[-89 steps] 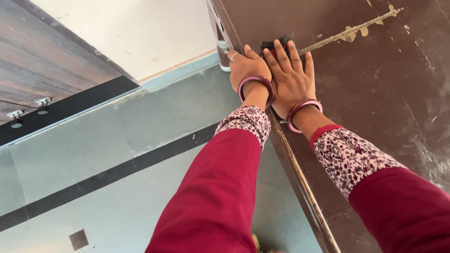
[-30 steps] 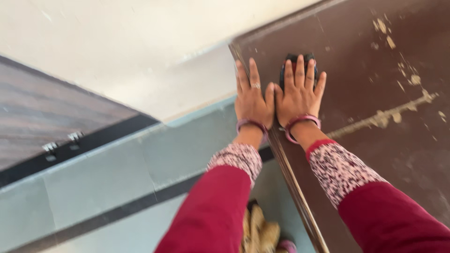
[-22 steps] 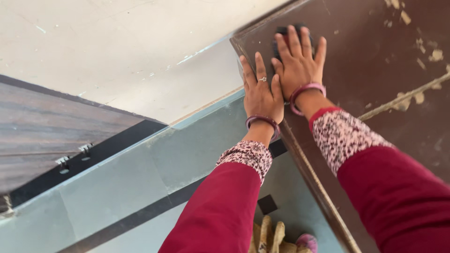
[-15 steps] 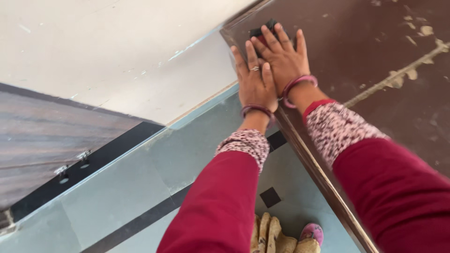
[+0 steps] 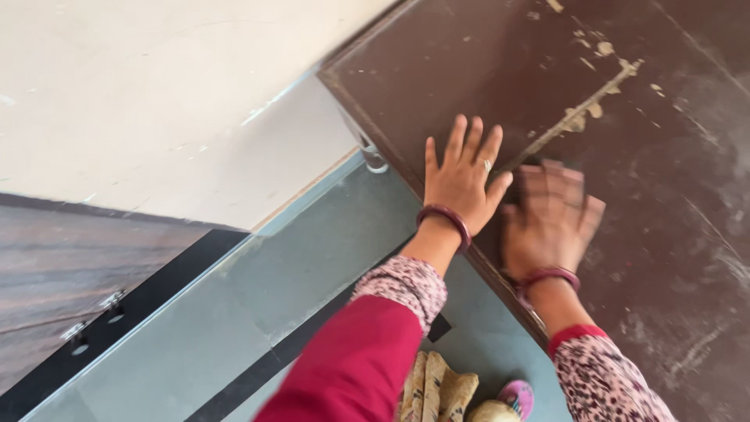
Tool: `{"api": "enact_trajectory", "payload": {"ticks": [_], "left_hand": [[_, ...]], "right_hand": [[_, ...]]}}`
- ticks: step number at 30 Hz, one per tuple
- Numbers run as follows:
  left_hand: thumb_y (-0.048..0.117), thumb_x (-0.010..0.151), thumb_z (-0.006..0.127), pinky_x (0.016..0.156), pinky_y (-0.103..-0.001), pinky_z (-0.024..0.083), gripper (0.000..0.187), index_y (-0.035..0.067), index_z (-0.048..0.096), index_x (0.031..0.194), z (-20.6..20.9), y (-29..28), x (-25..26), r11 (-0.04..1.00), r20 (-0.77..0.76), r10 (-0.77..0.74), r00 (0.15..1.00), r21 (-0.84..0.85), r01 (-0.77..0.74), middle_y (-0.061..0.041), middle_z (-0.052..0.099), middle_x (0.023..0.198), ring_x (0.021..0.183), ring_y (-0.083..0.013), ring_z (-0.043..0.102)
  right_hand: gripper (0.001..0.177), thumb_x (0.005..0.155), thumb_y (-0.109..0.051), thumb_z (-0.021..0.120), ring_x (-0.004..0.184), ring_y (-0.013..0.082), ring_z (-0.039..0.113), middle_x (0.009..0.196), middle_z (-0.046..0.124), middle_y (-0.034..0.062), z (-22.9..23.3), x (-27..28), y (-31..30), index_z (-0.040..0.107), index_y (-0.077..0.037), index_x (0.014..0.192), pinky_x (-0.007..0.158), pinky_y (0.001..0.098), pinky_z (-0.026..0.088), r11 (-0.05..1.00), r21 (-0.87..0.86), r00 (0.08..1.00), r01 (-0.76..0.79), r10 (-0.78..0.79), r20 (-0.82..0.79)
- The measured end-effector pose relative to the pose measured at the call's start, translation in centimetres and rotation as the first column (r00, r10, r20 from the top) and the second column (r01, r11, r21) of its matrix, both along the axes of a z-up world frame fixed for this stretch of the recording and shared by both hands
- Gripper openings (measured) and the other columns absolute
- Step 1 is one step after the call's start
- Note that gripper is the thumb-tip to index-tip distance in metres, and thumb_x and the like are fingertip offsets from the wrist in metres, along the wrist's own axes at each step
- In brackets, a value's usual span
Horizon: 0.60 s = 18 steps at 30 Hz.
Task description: The person sands the surface of a brown wooden table using a sanding block held in the right hand. They move the block back and forth across the tabletop, focusing on areas with peeling finish and worn edges.
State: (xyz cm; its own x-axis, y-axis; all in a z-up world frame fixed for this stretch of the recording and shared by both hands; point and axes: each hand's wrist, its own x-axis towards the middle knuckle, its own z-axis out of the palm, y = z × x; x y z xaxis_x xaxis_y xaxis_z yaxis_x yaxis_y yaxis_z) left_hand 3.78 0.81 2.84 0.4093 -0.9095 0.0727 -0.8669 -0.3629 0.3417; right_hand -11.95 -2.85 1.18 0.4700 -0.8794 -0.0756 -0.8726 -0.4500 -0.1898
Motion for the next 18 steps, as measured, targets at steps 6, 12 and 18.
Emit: {"api": "enact_trajectory", "payload": {"ticks": [6,12,18], "left_hand": [[0.055,0.093,0.057,0.124,-0.064,0.007,0.074,0.024,0.037,0.157,-2.3,0.1,-1.4,0.998,0.057,-0.042,0.997,-0.036,0.044,-0.007,0.026,0.168,0.156,-0.0258,0.016],[0.053,0.096,0.055,0.123,-0.066,0.008,0.071,0.024,0.037,0.158,-2.2,-0.2,-1.1,0.998,0.141,-0.069,0.988,0.006,0.069,-0.009,0.025,0.168,0.157,-0.0281,0.016],[0.053,0.096,0.052,0.120,-0.067,0.008,0.070,0.023,0.035,0.157,-2.1,0.2,-1.0,0.998,0.160,-0.047,0.986,0.039,0.041,-0.010,0.024,0.167,0.154,-0.0302,0.016]], "right_hand": [[0.069,0.105,-0.044,0.044,0.158,0.0354,0.008,0.172,0.022,0.0164,-1.5,-2.1,-1.0,0.033,-0.007,0.162,0.120,0.0630,-0.002,0.958,-0.196,0.971,0.208,-0.178,0.161],[0.065,0.102,-0.039,0.045,0.160,0.0276,0.010,0.173,0.021,0.0067,-2.6,0.1,2.6,0.034,-0.016,0.162,0.126,0.0586,0.000,0.980,-0.179,0.995,-0.091,0.098,0.031],[0.070,0.099,-0.044,0.044,0.158,0.0286,0.009,0.171,0.020,0.0077,-2.0,-9.8,4.3,0.031,-0.017,0.162,0.122,0.0604,-0.001,0.987,-0.134,0.993,0.085,-0.074,0.087]]}}
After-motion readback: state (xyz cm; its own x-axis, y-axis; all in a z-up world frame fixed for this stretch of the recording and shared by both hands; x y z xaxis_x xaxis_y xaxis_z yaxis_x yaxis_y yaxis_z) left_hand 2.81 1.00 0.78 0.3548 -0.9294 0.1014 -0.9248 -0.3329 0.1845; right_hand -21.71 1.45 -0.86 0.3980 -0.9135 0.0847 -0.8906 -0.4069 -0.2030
